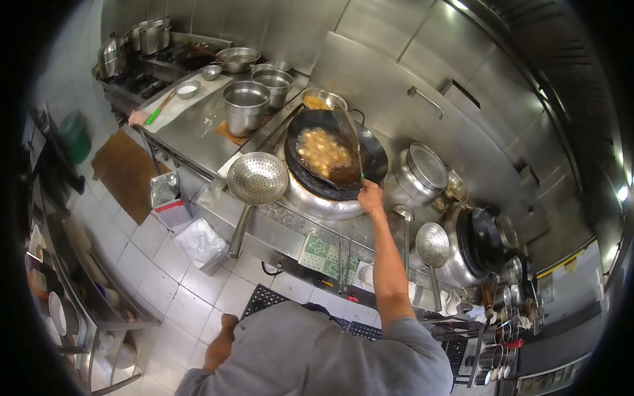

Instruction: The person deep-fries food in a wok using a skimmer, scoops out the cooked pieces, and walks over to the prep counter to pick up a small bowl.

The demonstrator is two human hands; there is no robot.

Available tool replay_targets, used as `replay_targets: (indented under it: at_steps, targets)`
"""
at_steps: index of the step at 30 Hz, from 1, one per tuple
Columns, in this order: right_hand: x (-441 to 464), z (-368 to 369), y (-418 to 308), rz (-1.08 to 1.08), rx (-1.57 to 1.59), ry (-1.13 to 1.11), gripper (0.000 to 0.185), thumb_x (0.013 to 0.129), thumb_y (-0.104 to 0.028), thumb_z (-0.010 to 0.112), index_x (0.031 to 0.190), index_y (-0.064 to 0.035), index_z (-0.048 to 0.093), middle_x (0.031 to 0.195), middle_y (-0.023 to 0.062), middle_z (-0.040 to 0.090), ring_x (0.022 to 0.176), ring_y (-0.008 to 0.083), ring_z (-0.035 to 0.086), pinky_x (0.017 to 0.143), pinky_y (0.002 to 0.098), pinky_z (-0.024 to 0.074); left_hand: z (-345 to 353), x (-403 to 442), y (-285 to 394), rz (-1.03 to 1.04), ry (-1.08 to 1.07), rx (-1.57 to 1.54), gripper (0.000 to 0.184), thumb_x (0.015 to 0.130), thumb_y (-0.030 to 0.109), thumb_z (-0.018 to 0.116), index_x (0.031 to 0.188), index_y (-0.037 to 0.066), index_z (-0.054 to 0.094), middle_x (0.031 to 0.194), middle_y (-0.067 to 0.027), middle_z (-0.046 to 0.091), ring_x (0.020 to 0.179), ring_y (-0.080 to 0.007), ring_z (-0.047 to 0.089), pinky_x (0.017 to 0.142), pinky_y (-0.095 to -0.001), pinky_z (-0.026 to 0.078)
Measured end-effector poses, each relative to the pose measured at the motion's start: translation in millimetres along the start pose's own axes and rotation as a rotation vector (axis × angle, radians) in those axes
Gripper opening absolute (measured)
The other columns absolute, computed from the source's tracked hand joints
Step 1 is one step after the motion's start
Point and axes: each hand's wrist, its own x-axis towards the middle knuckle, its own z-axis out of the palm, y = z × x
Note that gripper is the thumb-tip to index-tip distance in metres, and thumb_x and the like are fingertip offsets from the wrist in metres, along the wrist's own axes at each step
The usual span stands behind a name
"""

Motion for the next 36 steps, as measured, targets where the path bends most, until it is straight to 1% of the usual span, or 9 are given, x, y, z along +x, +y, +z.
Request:
replay_targets:
  at_steps: [3,5,7,16,22,24,28,30,36]
  targets:
    - [-15.3,4.4,-14.3,-0.147,-0.137,-0.005,0.041,0.075,-0.001,0.051,0.116,-0.0022,0.057,0.095,0.0222,0.063,0.088,0.0321,0.063,0.076,0.0355,0.0479,2.6,2.0,-1.2,0.249,-0.175,0.001,0.028,0.08,0.026,0.051,0.094,0.006,0.066,0.106,-0.0193,0.062,0.106,-0.0319,0.056,0.089,-0.0415,0.044]
    - [-28.3,2.6,-28.7,-0.2,-0.185,-0.1,0.04,0.075,-0.002,0.053,0.115,-0.0034,0.057,0.096,0.0251,0.06,0.093,0.038,0.059,0.079,0.0374,0.0468,13.1,14.9,-0.1,0.045,-0.438,-0.905,0.041,0.086,0.036,0.043,0.118,0.014,0.057,0.123,-0.0122,0.055,0.111,-0.0314,0.053,0.095,-0.0465,0.039]
    - [-47.8,-4.0,-44.3,-0.234,-0.18,-0.076,0.039,0.076,-0.002,0.053,0.115,-0.0049,0.057,0.096,0.0264,0.059,0.095,0.0404,0.056,0.08,0.0386,0.0463,-10.4,1.7,15.7,-0.104,-0.598,-1.225,0.042,0.087,0.038,0.042,0.12,0.015,0.054,0.124,-0.0114,0.054,0.112,-0.0316,0.052,0.095,-0.0472,0.038]
    - [-66.3,-29.0,-10.2,-0.077,0.238,-0.098,0.038,0.082,-0.004,0.055,0.12,0.0002,0.053,0.085,0.013,0.066,0.071,0.0179,0.061,0.071,0.0285,0.0466,-119.1,-62.9,57.2,-0.34,-0.991,-1.146,0.048,0.088,0.043,0.039,0.13,0.02,0.044,0.131,-0.008,0.048,0.115,-0.0325,0.049,0.097,-0.05,0.035]
    - [-49.1,-51.3,6.7,0.245,0.413,0.032,0.047,0.089,-0.004,0.045,0.135,-0.0009,0.034,0.069,0.0041,0.055,0.04,0.0084,0.041,0.029,0.026,0.0279,-151.2,-67.7,38.4,-0.296,-1.182,-0.957,0.055,0.089,0.049,0.035,0.137,0.022,0.033,0.138,-0.0073,0.04,0.12,-0.0333,0.045,0.097,-0.0528,0.034]
    - [-49.9,-56.1,8.7,0.306,0.495,0.023,0.046,0.09,-0.004,0.044,0.135,-0.0007,0.033,0.069,0.0036,0.053,0.04,0.0083,0.04,0.03,0.025,0.0289,-116.7,-44.4,6.0,-0.283,-1.328,-0.831,0.06,0.087,0.053,0.037,0.138,0.021,0.032,0.143,-0.0098,0.031,0.125,-0.0359,0.038,0.093,-0.0545,0.039]
    - [-53.4,-58.0,21.5,0.466,0.785,-0.104,0.034,0.09,-0.005,0.043,0.124,-0.0015,0.04,0.07,0.0022,0.049,0.04,0.0066,0.038,0.03,0.0223,0.0295,-99.7,-43.3,-4.2,-0.316,-1.21,-0.751,0.064,0.086,0.051,0.042,0.141,0.025,0.024,0.147,-0.0076,0.021,0.121,-0.0385,0.041,0.084,-0.0575,0.045]
    - [-54.9,-62.3,19.6,0.526,0.943,-0.176,0.027,0.09,-0.004,0.043,0.117,-0.0031,0.043,0.071,0.002,0.05,0.04,0.0056,0.037,0.031,0.0214,0.0295,-76.7,-47.0,-3.7,-0.426,-0.931,-0.805,0.064,0.083,0.053,0.045,0.138,0.022,0.032,0.144,-0.0082,0.03,0.12,-0.0364,0.043,0.084,-0.0569,0.046]
    - [-62.3,-55.3,-2.0,0.658,1.215,-0.396,0.017,0.088,-0.001,0.043,0.103,-0.0066,0.048,0.072,0.0008,0.05,0.038,0.0024,0.034,0.03,0.0183,0.0271,-50.0,-70.0,3.3,-0.322,-0.864,-0.98,0.053,0.077,0.043,0.057,0.122,0.015,0.051,0.119,-0.0105,0.056,0.106,-0.03,0.054,0.077,-0.0533,0.05]
